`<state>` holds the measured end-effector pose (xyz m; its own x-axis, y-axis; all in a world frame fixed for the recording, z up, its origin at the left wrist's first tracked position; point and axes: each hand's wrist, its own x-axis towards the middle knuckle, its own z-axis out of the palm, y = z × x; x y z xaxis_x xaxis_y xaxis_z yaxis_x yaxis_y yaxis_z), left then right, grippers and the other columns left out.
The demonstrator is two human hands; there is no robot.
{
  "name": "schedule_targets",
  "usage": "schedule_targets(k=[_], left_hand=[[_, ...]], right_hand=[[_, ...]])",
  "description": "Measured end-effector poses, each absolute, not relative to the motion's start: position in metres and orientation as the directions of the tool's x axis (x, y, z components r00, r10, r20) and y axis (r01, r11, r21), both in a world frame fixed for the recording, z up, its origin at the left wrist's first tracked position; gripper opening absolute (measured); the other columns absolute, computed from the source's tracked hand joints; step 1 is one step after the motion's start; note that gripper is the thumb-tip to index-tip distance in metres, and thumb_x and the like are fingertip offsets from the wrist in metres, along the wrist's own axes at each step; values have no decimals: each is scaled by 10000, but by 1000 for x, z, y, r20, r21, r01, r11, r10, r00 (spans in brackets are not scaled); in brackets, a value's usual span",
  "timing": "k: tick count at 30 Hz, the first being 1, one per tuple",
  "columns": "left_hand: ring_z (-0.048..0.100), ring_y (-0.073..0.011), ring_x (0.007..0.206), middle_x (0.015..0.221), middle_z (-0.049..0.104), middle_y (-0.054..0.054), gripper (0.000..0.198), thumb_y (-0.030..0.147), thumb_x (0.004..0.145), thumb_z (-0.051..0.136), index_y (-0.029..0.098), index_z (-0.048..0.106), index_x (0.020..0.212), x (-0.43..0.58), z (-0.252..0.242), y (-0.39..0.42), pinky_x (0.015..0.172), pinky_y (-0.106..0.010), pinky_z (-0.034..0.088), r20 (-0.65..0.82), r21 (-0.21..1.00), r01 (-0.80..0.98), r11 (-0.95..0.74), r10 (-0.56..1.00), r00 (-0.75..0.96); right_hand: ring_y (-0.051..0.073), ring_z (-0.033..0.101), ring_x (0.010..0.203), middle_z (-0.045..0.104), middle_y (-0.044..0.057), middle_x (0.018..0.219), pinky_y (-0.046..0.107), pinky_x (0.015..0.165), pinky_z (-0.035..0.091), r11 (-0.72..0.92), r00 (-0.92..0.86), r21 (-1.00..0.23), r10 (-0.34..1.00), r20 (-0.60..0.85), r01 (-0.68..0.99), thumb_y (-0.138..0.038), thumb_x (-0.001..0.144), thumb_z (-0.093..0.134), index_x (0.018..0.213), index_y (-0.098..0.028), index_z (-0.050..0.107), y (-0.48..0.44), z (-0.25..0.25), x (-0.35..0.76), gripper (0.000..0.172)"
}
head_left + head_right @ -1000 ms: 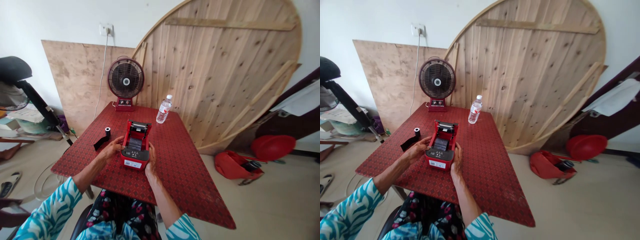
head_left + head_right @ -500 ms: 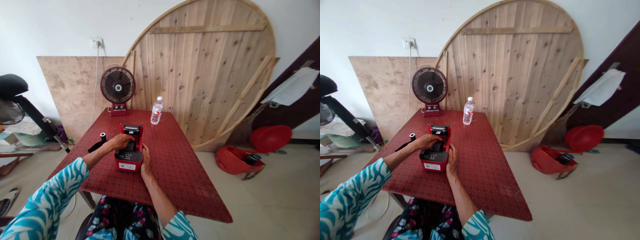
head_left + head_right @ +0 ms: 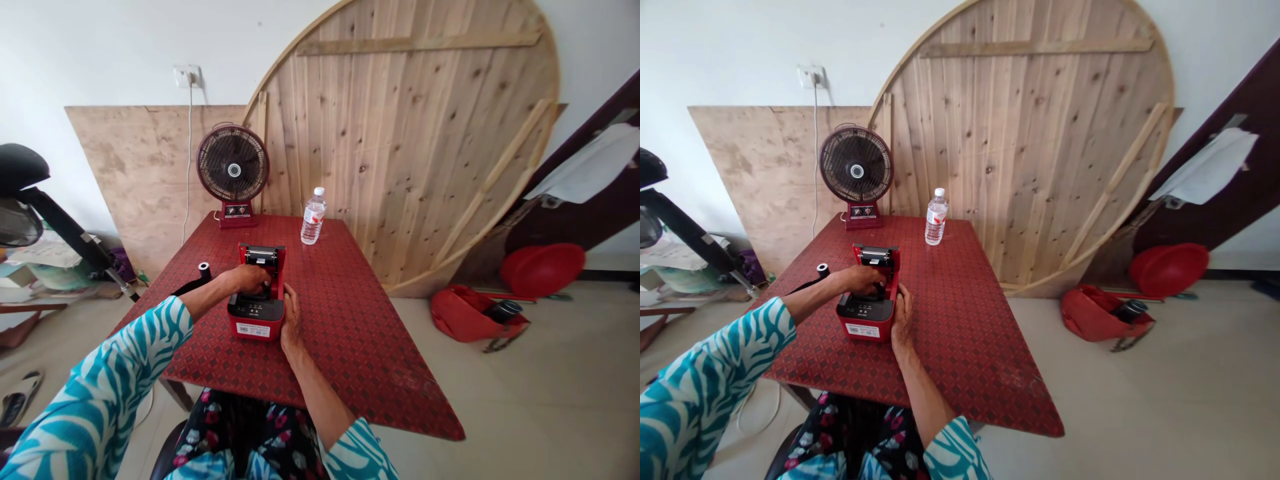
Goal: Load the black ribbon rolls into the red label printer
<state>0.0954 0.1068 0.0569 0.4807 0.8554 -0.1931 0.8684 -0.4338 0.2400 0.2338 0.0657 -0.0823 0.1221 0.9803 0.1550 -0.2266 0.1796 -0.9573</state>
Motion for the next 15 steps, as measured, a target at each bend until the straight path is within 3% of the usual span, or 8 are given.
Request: schedule_targets(k=[5, 8, 12, 15], left_hand=[[688, -209, 787, 831, 765, -14, 322, 21, 627, 602, 246, 760, 794, 94, 62, 113, 670, -232, 469, -272, 260, 829, -495, 786, 555], [690, -238, 871, 926, 765, -47, 327, 42, 662, 606, 232, 757, 882, 93, 65, 107, 731, -260, 482, -236, 240, 837, -492, 806, 542], [638, -271, 1077, 1154, 705, -85, 373, 113, 739, 619, 234, 701, 1082, 84, 79, 80, 880, -319, 471, -54, 212, 831, -514, 843, 535], [642, -231, 1047, 1138, 691, -63, 397, 190, 785, 613, 238, 641, 1178, 66, 96, 57, 898, -317, 480, 153, 245, 798, -551, 835, 529]], right_hand=[[219, 548, 1149, 653, 49, 1193, 369, 966, 427, 172, 117, -960, 982, 149, -222, -553, 855, 447, 1223, -247, 599, 66, -84, 234, 503], [219, 545, 1157, 647, 50, 1205, 370, 973, 422, 171, 119, -960, 982, 148, -223, -554, 857, 450, 1217, -246, 602, 67, -84, 234, 497], [220, 540, 1170, 636, 51, 1232, 374, 985, 415, 180, 120, -956, 981, 155, -233, -547, 861, 460, 1217, -245, 602, 66, -84, 234, 488], [223, 537, 1178, 640, 48, 1231, 379, 987, 413, 180, 120, -954, 981, 154, -242, -546, 864, 461, 1217, -248, 603, 65, -84, 234, 483]])
